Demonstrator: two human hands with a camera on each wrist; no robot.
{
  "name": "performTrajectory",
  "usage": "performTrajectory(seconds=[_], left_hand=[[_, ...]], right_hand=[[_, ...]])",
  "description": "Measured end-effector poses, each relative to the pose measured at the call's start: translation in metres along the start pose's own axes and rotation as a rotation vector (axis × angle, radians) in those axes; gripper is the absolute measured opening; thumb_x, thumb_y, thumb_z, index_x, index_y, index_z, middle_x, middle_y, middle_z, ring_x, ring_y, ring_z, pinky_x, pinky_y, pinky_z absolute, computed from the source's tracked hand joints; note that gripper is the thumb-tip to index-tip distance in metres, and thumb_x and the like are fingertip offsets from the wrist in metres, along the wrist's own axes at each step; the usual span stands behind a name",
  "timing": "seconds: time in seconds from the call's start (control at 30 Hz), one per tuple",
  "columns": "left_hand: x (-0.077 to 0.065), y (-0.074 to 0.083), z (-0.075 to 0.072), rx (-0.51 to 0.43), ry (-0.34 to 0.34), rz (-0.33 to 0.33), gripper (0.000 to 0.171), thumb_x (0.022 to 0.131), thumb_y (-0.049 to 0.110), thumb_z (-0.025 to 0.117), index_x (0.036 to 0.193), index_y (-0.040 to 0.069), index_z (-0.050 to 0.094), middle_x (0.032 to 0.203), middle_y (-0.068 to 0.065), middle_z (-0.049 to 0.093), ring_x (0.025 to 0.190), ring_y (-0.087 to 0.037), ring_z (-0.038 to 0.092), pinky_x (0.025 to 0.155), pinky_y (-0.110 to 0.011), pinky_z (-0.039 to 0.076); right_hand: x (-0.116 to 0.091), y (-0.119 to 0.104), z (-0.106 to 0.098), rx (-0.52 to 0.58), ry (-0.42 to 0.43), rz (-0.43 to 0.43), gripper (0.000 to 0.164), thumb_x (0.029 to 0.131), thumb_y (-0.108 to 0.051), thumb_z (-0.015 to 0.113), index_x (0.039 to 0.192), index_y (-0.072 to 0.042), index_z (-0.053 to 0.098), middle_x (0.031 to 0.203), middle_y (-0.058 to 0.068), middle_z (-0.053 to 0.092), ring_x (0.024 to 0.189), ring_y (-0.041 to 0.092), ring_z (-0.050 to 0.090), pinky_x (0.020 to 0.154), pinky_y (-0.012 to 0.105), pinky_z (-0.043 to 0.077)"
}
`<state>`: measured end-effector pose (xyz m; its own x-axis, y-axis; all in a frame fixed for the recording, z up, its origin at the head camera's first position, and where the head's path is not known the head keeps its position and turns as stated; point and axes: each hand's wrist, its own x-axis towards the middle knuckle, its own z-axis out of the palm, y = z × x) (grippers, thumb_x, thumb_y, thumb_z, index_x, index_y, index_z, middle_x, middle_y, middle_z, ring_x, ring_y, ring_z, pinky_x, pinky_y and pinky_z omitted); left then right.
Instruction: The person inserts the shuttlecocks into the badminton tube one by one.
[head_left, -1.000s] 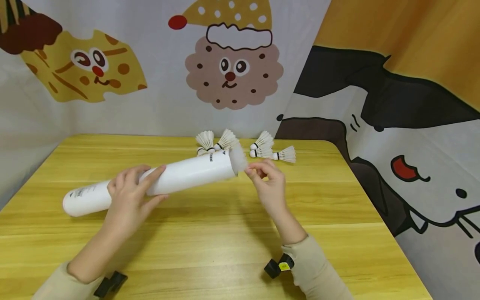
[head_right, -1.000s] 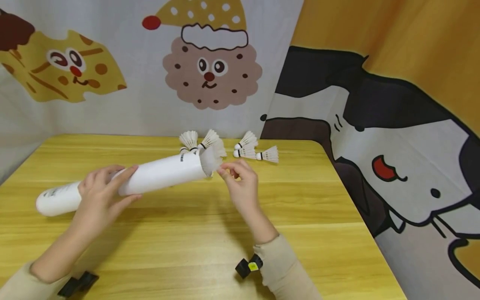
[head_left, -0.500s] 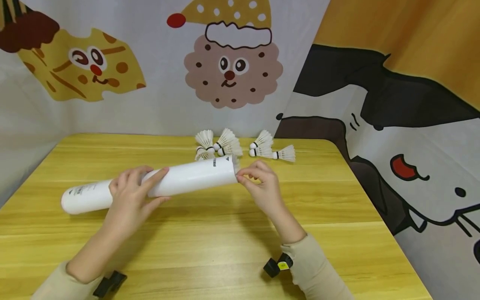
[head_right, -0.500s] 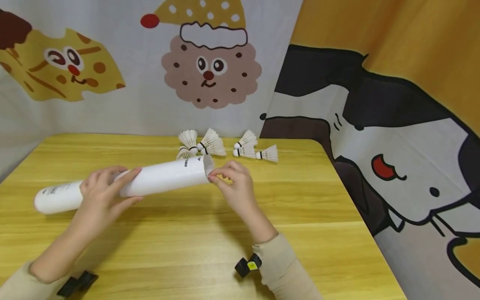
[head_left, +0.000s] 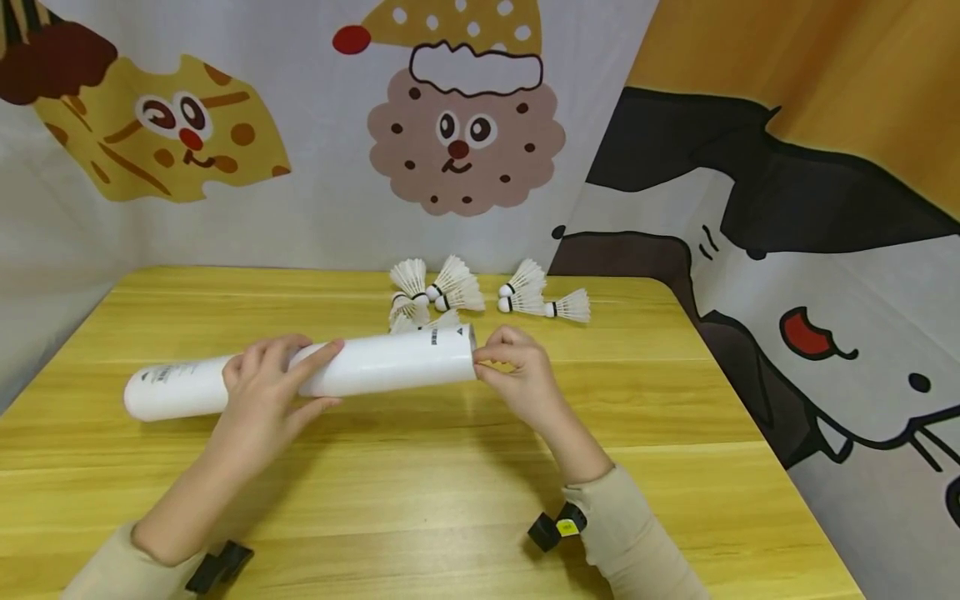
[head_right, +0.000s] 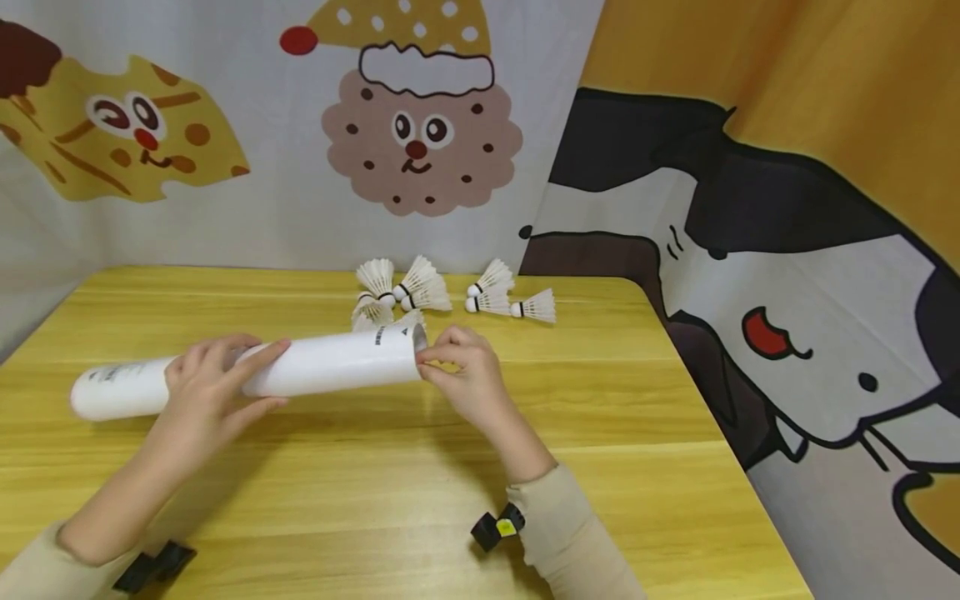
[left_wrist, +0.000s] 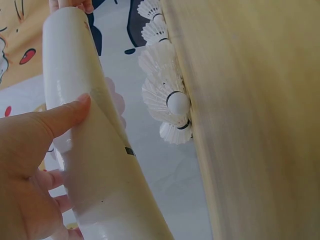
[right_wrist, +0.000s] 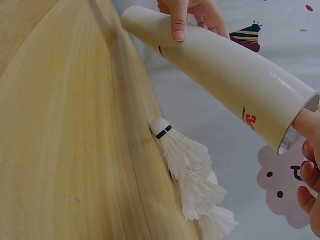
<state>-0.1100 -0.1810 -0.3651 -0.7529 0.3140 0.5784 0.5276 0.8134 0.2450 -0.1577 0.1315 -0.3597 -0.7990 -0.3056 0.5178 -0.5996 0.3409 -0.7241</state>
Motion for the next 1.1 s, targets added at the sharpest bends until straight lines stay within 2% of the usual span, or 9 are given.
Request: performTrajectory(seconds=[0.1,0.17,0.2,0.47,0.63,0.83,0.93,1.1], left_hand=[[0.0,-0.001,-0.001,0.001,-0.01,-0.002,0.068,0.069,0.043,0.071,0.131,0.027,0.048,0.118,-0.018,0.046,0.106,-0.04,0.037,0.082,-0.06,0.021],[0.0,-0.001,-0.002,0.006,-0.01,-0.006,0.076,0.063,0.029,0.079,0.131,0.027,0.047,0.118,-0.018,0.046,0.106,-0.04,0.037,0.082,-0.06,0.021],[0.0,-0.001,-0.002,0.01,-0.008,-0.008,0.077,0.061,0.027,0.08,0.131,0.027,0.048,0.118,-0.018,0.046,0.106,-0.04,0.038,0.082,-0.06,0.021],[-0.001,-0.003,-0.004,0.018,-0.013,-0.016,0.077,0.061,0.027,0.079,0.132,0.027,0.047,0.118,-0.017,0.046,0.106,-0.04,0.038,0.082,-0.06,0.021],[0.0,-0.007,-0.008,0.027,-0.007,-0.052,0.077,0.061,0.026,0.081,0.13,0.028,0.049,0.117,-0.016,0.046,0.106,-0.04,0.037,0.081,-0.06,0.021],[0.0,-0.012,-0.011,0.025,-0.008,-0.07,0.076,0.06,0.024,0.082,0.129,0.026,0.05,0.116,-0.017,0.046,0.105,-0.042,0.037,0.081,-0.061,0.02],[0.0,-0.013,-0.011,0.024,-0.008,-0.071,0.077,0.059,0.024,0.083,0.129,0.026,0.05,0.116,-0.018,0.046,0.105,-0.042,0.036,0.081,-0.061,0.02],[0.001,-0.014,-0.01,0.023,-0.002,-0.065,0.078,0.058,0.024,0.083,0.128,0.026,0.051,0.116,-0.018,0.047,0.105,-0.042,0.037,0.08,-0.061,0.02]], right_hand=[[0.0,0.0,-0.002,0.006,-0.022,0.001,0.013,0.073,0.004,0.07,0.082,-0.005,0.072,0.079,-0.003,0.056,0.079,0.015,0.051,0.067,0.03,0.045],[0.0,0.0,-0.003,0.01,-0.033,0.0,0.011,0.074,0.002,0.07,0.083,-0.005,0.072,0.078,-0.003,0.056,0.079,0.015,0.051,0.066,0.03,0.045],[0.0,0.0,-0.003,0.011,-0.034,-0.001,0.01,0.075,0.0,0.07,0.083,-0.006,0.072,0.078,-0.003,0.055,0.078,0.014,0.051,0.064,0.029,0.044],[0.004,0.003,-0.008,-0.013,0.008,-0.022,0.009,0.077,-0.013,0.071,0.085,-0.009,0.072,0.078,-0.003,0.06,0.073,0.015,0.051,0.063,0.029,0.042],[0.01,0.019,-0.009,-0.126,0.075,0.0,0.013,0.079,-0.02,0.069,0.088,-0.011,0.072,0.076,-0.005,0.06,0.072,0.013,0.051,0.063,0.033,0.043],[0.02,0.043,-0.004,-0.252,0.119,0.088,0.013,0.079,-0.023,0.07,0.088,-0.014,0.072,0.073,-0.007,0.057,0.07,0.013,0.05,0.06,0.034,0.043],[0.025,0.052,0.001,-0.299,0.101,0.136,0.014,0.079,-0.025,0.07,0.088,-0.014,0.072,0.072,-0.007,0.056,0.066,0.013,0.049,0.057,0.03,0.042],[0.03,0.065,0.016,-0.342,0.014,0.227,0.021,0.08,-0.031,0.069,0.091,-0.013,0.072,0.075,-0.006,0.057,0.063,0.012,0.047,0.055,0.027,0.04]])
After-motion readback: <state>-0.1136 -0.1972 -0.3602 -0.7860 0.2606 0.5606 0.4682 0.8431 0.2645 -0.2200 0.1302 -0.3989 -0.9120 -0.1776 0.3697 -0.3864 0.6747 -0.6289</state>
